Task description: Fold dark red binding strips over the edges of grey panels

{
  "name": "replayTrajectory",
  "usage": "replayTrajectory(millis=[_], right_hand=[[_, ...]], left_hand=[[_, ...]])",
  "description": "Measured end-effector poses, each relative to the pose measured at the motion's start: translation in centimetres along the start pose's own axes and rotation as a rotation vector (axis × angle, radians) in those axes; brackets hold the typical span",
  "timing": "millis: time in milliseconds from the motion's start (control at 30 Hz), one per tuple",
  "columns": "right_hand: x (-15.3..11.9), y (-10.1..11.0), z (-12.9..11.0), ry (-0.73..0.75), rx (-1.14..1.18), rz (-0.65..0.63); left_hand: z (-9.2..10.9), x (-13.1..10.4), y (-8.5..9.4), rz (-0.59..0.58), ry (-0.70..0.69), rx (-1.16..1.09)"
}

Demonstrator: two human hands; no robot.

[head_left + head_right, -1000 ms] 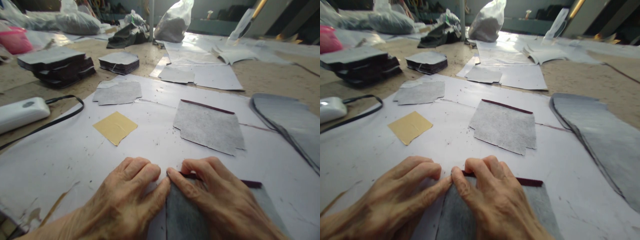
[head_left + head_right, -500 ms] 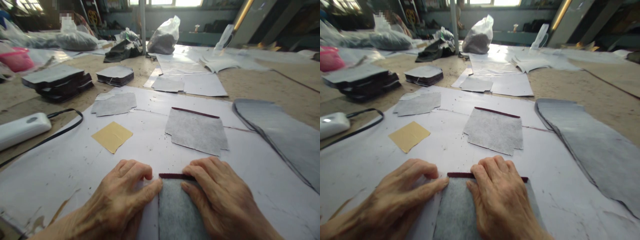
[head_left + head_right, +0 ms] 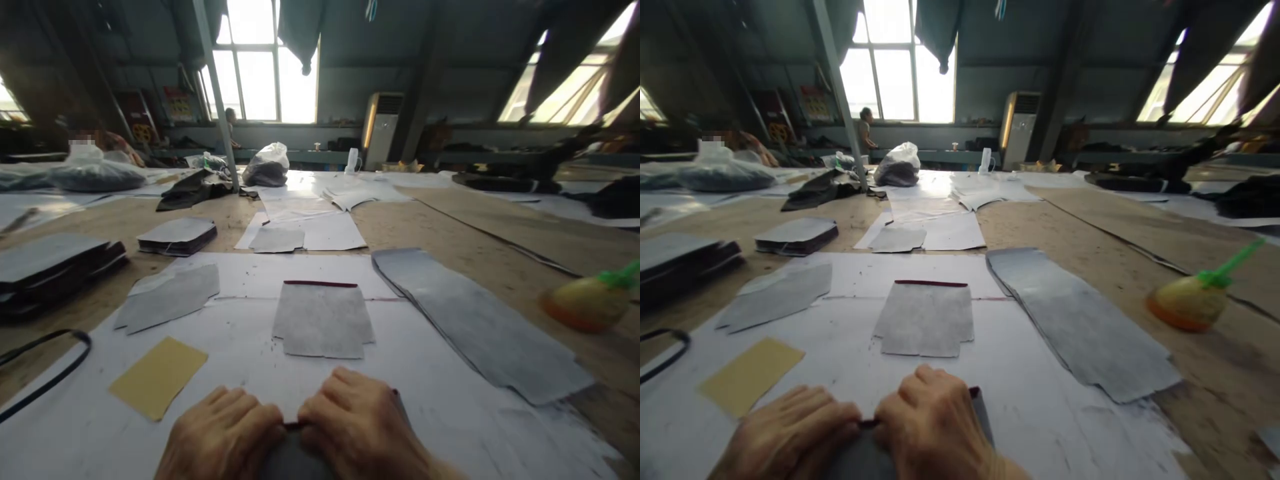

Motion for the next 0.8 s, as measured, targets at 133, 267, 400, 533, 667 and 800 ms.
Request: replayTrajectory(millis=[133,267,400,533,667,800], right_hand=[[-0.5,1.9,4.9,-0.449,0.282,-0.258],[-1.5,3.5,9.1,-0.800,0.480,-0.240],[-1.9,3.8,11.1,-0.913,0.494,-0.103],[-1.9,4.0,12.1,-0.959,0.452,0.000],[-0.4,4.5,13.2,-0.926,0.366,0.012],[2.1,5.4,15.2,-0.898,0.157,0.043]], left_hand=[[-2.7,1.8,-0.9,-0.227,0.338,-0.258],[-5.2,3.5,-1.8,-0.450,0.583,-0.387],[-7.0,5.4,-2.4,-0.476,0.591,-0.462],[-8.9,7.3,-2.4,-0.447,0.574,-0.459],[-10.7,10.1,-1.9,-0.451,0.535,-0.406],[-12.4,12.9,-1.8,-0.350,0.518,-0.249]])
Point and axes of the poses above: each hand's wrist, its own x-axis towards the middle knuckle, its own y-axis out of the back of the hand, z = x × y, the point moved 6 cm from there along x, towards the middle knuckle, and after that the axes turned 8 degrees about -z, right-handed, at the moved point
